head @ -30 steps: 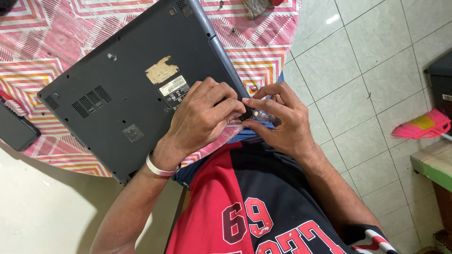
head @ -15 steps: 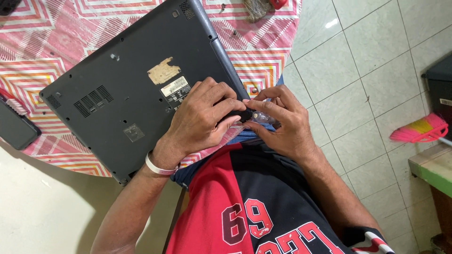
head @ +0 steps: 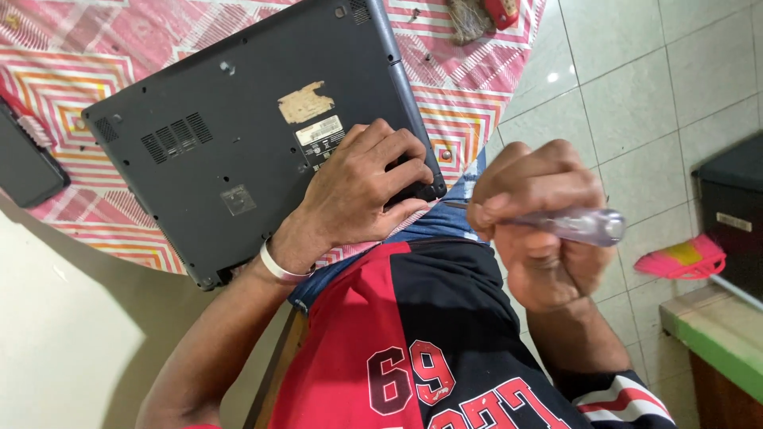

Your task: Removing and reattaching the back cover of a laptop using a screwdriver and prying tools.

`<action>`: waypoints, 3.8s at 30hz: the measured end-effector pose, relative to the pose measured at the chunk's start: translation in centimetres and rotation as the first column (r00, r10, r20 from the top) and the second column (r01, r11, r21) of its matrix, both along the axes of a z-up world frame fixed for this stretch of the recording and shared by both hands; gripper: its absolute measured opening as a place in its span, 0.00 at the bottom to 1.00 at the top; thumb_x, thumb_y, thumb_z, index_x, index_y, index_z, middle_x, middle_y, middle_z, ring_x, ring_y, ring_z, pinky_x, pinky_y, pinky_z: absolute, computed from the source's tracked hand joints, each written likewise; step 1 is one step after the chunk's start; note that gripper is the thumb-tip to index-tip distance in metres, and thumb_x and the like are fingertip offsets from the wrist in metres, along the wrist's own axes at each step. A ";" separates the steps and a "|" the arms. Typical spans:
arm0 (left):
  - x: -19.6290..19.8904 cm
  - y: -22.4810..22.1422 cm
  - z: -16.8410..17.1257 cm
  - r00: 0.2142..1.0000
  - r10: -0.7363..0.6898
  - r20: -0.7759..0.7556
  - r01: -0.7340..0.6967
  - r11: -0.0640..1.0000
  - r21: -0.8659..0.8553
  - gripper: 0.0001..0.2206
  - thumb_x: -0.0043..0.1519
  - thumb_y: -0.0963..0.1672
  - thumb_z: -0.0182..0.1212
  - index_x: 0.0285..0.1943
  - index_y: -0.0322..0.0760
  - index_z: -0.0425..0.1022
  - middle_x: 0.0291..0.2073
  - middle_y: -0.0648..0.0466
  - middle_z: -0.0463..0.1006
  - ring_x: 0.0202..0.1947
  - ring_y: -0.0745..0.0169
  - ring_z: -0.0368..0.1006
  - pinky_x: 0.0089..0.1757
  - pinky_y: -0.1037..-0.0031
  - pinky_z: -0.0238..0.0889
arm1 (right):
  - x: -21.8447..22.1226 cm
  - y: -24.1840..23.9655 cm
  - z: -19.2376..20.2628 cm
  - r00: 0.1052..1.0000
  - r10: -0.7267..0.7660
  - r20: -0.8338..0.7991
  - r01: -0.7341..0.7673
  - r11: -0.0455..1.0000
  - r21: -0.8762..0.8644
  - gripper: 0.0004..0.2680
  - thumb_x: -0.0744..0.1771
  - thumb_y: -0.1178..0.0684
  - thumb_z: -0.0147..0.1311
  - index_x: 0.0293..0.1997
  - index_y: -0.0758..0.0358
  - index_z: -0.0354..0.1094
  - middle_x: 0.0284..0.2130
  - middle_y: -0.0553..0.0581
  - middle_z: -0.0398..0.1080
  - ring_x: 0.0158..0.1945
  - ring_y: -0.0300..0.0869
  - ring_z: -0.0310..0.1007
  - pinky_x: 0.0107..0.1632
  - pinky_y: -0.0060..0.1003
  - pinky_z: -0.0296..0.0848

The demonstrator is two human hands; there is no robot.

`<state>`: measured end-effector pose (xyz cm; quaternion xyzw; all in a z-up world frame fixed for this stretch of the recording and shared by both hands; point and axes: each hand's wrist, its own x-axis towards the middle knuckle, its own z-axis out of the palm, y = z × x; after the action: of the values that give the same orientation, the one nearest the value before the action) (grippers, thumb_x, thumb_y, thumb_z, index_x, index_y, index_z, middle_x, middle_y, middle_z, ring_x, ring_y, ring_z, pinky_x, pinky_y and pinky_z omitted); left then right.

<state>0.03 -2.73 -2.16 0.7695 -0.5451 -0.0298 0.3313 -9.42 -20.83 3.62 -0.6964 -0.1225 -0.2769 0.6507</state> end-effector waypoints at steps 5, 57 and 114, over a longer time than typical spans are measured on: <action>0.1 0.2 0.3 1.000 0.021 0.005 -0.021 0.999 -0.038 0.14 0.58 0.48 0.76 0.43 0.41 0.74 0.44 0.54 0.71 0.42 0.52 0.64 0.42 0.63 0.60 | 0.8 1.0 -1.0 0.994 0.092 -0.067 -0.089 0.995 0.047 0.14 0.75 0.43 0.43 0.43 0.63 0.65 0.37 0.56 0.62 0.27 0.42 0.66 0.34 0.36 0.70; 0.3 0.5 -0.1 0.999 0.011 -0.052 -0.018 0.989 -0.145 0.06 0.57 0.38 0.56 0.40 0.40 0.74 0.39 0.53 0.72 0.38 0.52 0.64 0.36 0.63 0.56 | 1.7 1.5 -1.7 0.953 -0.280 -0.112 0.250 0.942 -0.225 0.14 0.69 0.42 0.56 0.39 0.67 0.68 0.33 0.60 0.65 0.38 0.46 0.68 0.42 0.40 0.71; -0.3 0.4 0.0 0.975 0.095 -0.200 -0.115 0.989 -0.090 0.14 0.57 0.36 0.59 0.50 0.40 0.67 0.38 0.51 0.71 0.38 0.51 0.67 0.44 0.60 0.65 | 3.1 -9.0 0.2 0.937 -0.336 -0.093 0.326 0.939 -0.113 0.10 0.70 0.61 0.62 0.55 0.66 0.64 0.51 0.65 0.71 0.57 0.55 0.78 0.60 0.49 0.87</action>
<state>-0.30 -2.31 -2.15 0.7730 -0.4693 -0.0600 0.4227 -6.32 -29.88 3.80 -0.7518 0.0198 -0.3370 0.5665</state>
